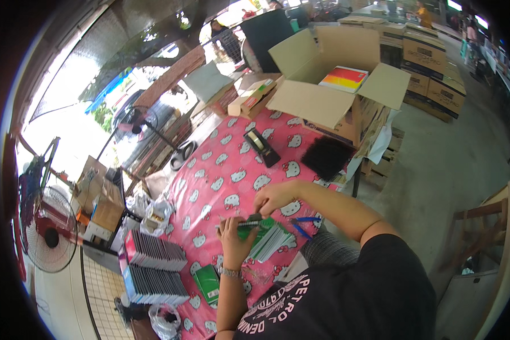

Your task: The person assembles notebooks by threading spiral binding coils through the pre-punched holes of notebook covers and paper sets by hand.

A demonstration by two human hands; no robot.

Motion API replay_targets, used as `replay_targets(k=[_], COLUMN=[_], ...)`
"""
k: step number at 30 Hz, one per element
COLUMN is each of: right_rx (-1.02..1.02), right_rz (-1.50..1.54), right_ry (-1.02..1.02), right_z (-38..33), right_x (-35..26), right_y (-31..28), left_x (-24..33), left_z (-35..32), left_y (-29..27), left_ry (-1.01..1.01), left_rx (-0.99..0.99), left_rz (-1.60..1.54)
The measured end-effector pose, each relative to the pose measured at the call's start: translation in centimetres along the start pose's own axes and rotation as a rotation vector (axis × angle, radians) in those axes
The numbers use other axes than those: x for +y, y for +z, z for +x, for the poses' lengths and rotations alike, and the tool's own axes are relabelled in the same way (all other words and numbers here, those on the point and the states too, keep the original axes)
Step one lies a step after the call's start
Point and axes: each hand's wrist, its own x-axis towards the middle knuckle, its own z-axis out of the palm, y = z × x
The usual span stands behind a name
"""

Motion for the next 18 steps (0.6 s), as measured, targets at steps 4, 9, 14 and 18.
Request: replay_targets(k=[4,9,14,18], right_rx=[0.033,0.064,0.015,0.014], right_rz=[0.371,0.627,0.158,0.177], right_ry=[-0.016,-0.026,0.058,0.059], right_z=[0.3,0.9,1.4,2.1], right_x=[0.6,-0.1,-1.6,-1.9], right_y=[0.7,0.6,0.0,-0.2], left_x=[-0.2,-0.2,-0.7,-1.0], left_z=[-0.1,-0.4,-0.2,0.1], left_y=[-0.4,-0.7,-0.8,-1.0], left_ry=[-0.017,-0.021,-0.028,-0.035], left_rx=[-0.022,-0.015,-0.029,-0.015], left_rz=[-0.006,-0.019,-0.009,-0.026])
